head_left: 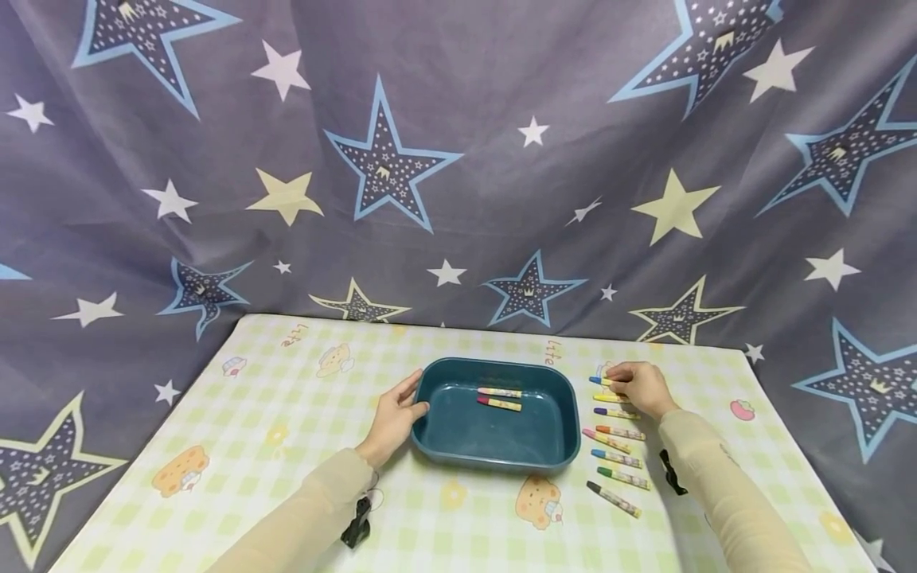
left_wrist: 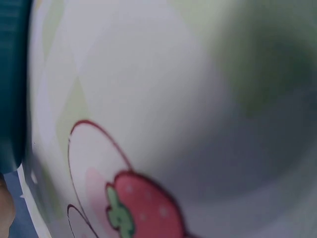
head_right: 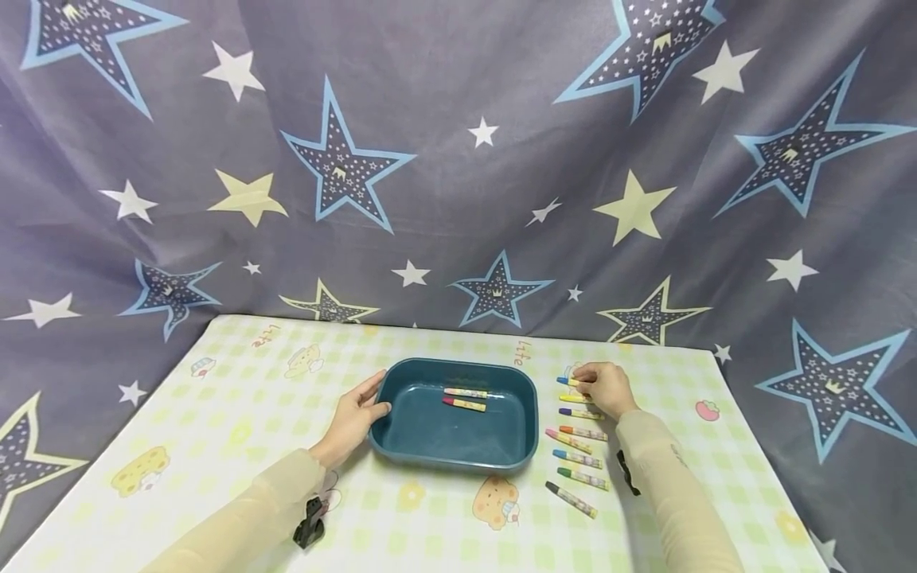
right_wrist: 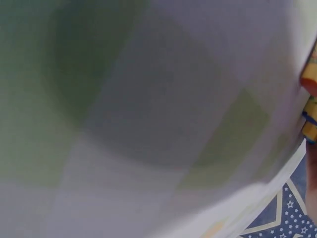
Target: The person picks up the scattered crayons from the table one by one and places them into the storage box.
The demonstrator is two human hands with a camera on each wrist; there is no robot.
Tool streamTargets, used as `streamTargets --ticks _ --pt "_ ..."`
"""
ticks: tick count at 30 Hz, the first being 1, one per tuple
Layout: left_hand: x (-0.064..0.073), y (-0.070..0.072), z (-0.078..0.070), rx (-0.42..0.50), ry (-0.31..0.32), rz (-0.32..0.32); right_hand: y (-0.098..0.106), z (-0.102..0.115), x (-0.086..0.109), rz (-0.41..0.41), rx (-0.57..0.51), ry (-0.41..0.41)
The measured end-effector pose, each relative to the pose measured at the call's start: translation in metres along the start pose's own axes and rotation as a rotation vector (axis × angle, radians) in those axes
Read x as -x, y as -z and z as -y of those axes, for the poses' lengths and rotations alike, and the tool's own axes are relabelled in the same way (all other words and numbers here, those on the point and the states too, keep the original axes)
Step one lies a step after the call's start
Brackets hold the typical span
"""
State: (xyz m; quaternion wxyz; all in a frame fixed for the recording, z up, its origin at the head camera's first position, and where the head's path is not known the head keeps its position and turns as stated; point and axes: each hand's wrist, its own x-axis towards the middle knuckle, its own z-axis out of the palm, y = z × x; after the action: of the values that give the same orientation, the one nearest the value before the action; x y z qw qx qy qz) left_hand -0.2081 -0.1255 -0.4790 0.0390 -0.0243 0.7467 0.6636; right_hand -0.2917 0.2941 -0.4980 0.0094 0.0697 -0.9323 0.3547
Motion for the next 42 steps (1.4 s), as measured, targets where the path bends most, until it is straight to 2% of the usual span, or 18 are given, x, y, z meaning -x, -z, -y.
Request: streamTargets --ticks 5,10,18,26,35,39,42 --pt "-0.007 -0.001 0.016 0.011 0.006 -0.009 -0.002 -0.003 0.0 -0.005 -0.02 -0.029" --pt "-0.009 -0.001 0.019 0.005 -0.001 -0.025 -0.001 0.002 0.0 -0.01 -0.068 -0.037" --pt "-0.009 0.002 0.017 0.01 -0.01 -0.028 0.006 0.033 0.002 -0.014 -0.101 0.045" --pt "-0.009 -0.002 0.016 0.016 -0.007 -0.04 0.006 0.07 0.008 -0.049 -0.119 0.13" --pt "-0.009 -0.005 0.016 0.016 0.002 -0.031 -0.012 0.107 0.014 0.018 -0.185 0.191" --pt "-0.009 -0.004 0.016 0.022 0.001 -0.045 -0.027 0.119 0.013 0.049 -0.217 0.242" --pt "-0.008 -0.004 0.015 0.019 0.003 -0.052 -0.04 0.127 0.015 0.081 -0.225 0.243"
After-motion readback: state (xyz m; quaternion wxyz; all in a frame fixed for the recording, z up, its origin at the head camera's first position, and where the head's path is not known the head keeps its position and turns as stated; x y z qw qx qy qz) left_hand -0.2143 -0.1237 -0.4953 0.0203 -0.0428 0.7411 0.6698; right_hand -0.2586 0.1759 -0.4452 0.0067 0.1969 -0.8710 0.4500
